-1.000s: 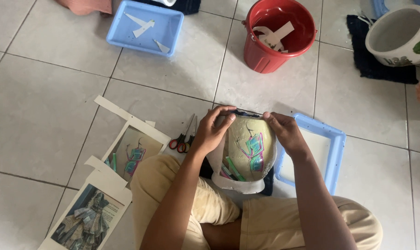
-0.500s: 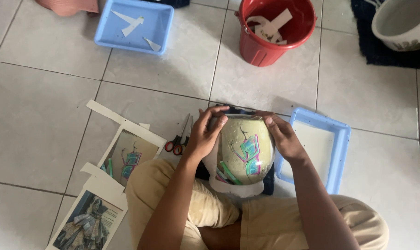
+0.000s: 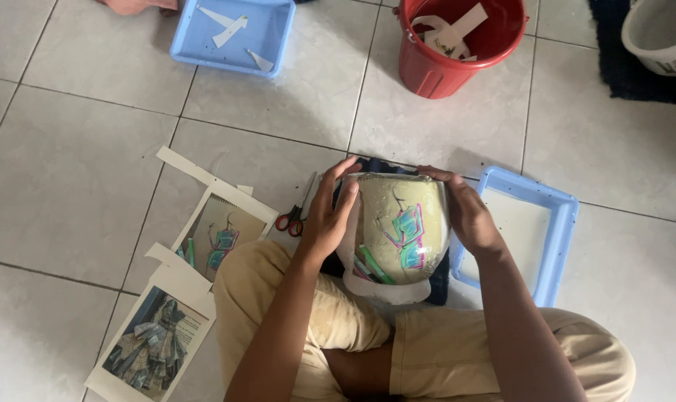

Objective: Applying a decorative decal to a ceramic pot by smoothing it onto the surface to remove air bubbles.

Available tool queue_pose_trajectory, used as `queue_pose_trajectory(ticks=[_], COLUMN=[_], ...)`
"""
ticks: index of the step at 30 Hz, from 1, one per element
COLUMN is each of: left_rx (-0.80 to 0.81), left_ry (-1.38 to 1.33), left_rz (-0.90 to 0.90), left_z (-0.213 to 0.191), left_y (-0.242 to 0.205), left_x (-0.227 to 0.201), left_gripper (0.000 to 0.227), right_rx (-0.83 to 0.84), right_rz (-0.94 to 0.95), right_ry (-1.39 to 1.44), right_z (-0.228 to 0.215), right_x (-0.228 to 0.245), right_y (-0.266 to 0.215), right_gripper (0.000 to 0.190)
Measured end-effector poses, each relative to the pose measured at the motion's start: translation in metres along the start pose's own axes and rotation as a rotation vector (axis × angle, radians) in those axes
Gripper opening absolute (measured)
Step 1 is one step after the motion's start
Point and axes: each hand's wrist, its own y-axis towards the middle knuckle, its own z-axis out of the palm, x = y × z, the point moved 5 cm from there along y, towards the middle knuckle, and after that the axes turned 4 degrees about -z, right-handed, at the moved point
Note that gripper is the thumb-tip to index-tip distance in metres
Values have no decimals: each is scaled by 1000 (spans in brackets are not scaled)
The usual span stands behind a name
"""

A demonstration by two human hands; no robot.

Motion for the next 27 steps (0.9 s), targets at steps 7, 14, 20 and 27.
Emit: queue_pose_trajectory(ticks=[7,14,20,27], left_rx=[-7,306,621,633], left_ry=[198,639,662,625], left_rz=[33,214,-188,-104], left_z=[8,55,83,82], left_y=[-8,57,106,92], left_x=[-15,-55,-18,-48], left_gripper=[51,33,22,16], right_rx=[-98,-129,-136,-158], right_rz=[6,24,66,90], right_ry=[-89,-99,-132,-206], right_z=[-3,1,-15,-10], right_x=[-2,1,-30,-6], right_y=[4,1,5,0], right_gripper=[41,39,46,56])
